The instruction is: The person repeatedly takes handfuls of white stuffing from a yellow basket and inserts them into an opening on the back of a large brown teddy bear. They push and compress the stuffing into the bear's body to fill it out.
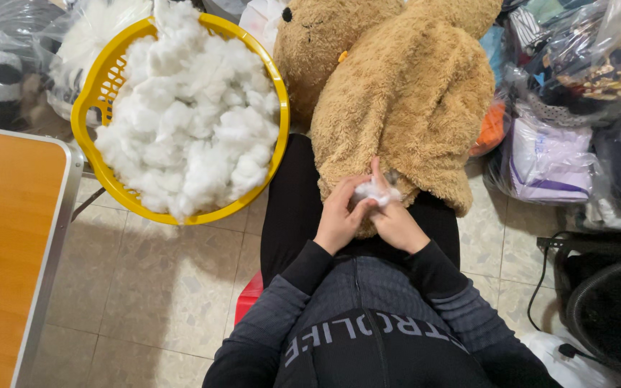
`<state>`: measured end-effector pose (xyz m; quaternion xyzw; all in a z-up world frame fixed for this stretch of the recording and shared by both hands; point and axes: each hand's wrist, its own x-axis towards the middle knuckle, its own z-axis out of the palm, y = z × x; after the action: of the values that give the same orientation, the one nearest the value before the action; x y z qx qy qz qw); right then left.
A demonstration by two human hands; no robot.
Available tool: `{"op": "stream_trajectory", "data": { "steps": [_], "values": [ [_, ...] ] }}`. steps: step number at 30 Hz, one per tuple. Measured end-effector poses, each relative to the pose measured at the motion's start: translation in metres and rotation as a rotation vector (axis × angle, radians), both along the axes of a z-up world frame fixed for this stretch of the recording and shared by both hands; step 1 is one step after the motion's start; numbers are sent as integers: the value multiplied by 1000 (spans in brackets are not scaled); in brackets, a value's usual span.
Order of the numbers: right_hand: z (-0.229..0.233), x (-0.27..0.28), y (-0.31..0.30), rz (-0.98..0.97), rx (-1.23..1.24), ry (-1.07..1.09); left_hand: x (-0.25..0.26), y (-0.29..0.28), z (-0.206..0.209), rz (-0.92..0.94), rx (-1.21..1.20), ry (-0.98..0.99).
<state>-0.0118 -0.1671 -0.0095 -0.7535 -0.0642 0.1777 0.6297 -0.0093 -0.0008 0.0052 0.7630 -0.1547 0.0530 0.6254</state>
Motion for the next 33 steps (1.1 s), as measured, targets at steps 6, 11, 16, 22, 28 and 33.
{"op": "stream_trajectory", "data": {
  "steps": [6,11,16,22,28,33],
  "values": [
    [8,-1,5,158,-391,-380,16,9,-17,228,1,16],
    [18,-4,11,122,-390,-283,62,88,-35,582,93,-7],
    [30,-2,14,42,-398,-343,98,174,-31,924,-185,7],
    [33,2,-2,-197,-457,-352,75,169,-31,1049,139,-96],
    [21,7,-35,-423,-801,-643,45,83,-30,693,-196,-217],
    [2,16,-46,-369,-932,-668,22,17,-21,332,436,-285]
  ]
}}
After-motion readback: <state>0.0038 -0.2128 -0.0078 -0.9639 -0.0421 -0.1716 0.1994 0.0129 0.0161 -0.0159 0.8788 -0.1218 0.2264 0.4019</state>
